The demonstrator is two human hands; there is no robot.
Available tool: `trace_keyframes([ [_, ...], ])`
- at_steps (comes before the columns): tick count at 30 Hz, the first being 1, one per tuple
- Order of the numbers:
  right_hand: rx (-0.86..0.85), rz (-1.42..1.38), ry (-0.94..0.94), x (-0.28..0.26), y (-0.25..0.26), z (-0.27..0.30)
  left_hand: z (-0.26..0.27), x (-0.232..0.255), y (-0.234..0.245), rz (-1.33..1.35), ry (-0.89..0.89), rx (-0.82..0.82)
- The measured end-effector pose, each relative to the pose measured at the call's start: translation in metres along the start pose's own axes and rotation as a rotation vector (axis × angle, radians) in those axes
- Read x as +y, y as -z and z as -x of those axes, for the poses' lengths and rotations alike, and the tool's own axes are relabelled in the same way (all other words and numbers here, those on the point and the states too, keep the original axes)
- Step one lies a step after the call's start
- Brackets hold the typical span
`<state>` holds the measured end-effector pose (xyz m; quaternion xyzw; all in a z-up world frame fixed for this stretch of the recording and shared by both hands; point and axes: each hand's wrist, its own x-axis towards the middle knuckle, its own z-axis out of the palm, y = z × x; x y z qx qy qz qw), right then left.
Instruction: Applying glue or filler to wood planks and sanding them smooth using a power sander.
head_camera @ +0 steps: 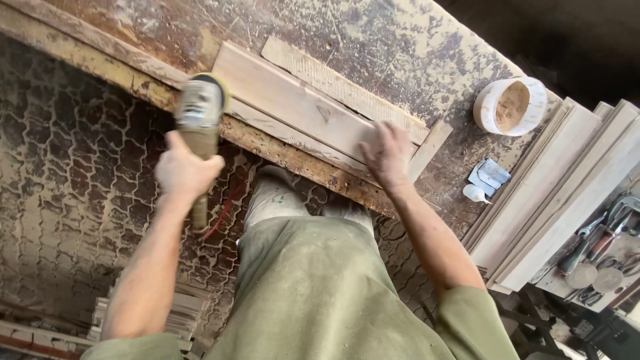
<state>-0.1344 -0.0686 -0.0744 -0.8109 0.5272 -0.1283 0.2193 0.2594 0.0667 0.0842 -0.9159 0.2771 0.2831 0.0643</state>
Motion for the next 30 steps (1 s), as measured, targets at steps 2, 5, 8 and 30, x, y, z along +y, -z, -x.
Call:
trace_keyframes([
  [2, -0.042, 0.061, 0.004, -0.038, -0.002, -0.024, -0.017, -0.036, 0.003, 0.077, 0.021, 0.042],
  [5, -0.134, 0.109, -0.039, -0.049, -0.015, -0.042, -0.004, -0.066, 0.024, 0.232, 0.067, 0.058],
  [8, -0.258, 0.133, -0.148, -0.035, -0.019, -0.075, 0.014, -0.067, 0.046, 0.372, 0.066, 0.025],
  [30, -0.985, -0.227, -0.008, -0.035, 0.013, -0.088, 0.088, 0.093, 0.001, 0.01, -0.047, -0.149],
])
